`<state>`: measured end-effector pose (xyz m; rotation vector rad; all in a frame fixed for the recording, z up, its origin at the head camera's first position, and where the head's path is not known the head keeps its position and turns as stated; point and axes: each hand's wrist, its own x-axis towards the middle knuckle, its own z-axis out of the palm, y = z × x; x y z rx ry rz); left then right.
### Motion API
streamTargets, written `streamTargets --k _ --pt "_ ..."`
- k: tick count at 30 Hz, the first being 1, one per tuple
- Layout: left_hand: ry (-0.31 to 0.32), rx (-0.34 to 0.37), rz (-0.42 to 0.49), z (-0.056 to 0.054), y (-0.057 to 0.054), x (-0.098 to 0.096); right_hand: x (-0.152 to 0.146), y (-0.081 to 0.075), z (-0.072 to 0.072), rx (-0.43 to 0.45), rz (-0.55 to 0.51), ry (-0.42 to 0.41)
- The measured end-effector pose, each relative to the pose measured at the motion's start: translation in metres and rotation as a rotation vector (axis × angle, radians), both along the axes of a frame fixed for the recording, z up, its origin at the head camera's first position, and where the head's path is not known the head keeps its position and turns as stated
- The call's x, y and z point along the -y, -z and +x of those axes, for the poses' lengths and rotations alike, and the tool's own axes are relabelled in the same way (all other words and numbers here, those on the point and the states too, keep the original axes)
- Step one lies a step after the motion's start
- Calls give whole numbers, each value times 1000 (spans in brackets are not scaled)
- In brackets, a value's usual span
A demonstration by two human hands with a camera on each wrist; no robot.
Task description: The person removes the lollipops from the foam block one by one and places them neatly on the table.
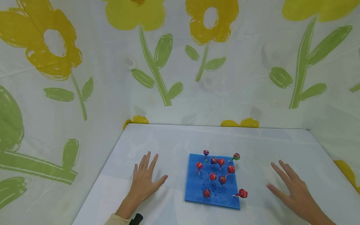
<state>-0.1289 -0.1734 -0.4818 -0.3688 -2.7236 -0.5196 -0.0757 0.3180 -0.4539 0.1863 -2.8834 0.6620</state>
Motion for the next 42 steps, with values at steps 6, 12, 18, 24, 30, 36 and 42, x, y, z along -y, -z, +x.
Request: streamTargets --k 6,12,18,24,30,36,42 --pt "29 5 38 2 -1 -13 23 -5 3 140 -78 16" --pt "49 55 93 6 2 -28 45 -4 11 138 -189 7" --pt "69 104 157 7 5 -45 62 -3 14 140 -287 9" --pt "80 149 229 8 9 -59 73 5 17 186 -372 10" --pt "128 212 352 10 14 -71 84 11 19 216 -466 35" --pt "171 278 446 10 18 -83 91 18 20 218 -531 34" --pt "184 342 529 9 23 -94 99 20 19 256 -591 60"
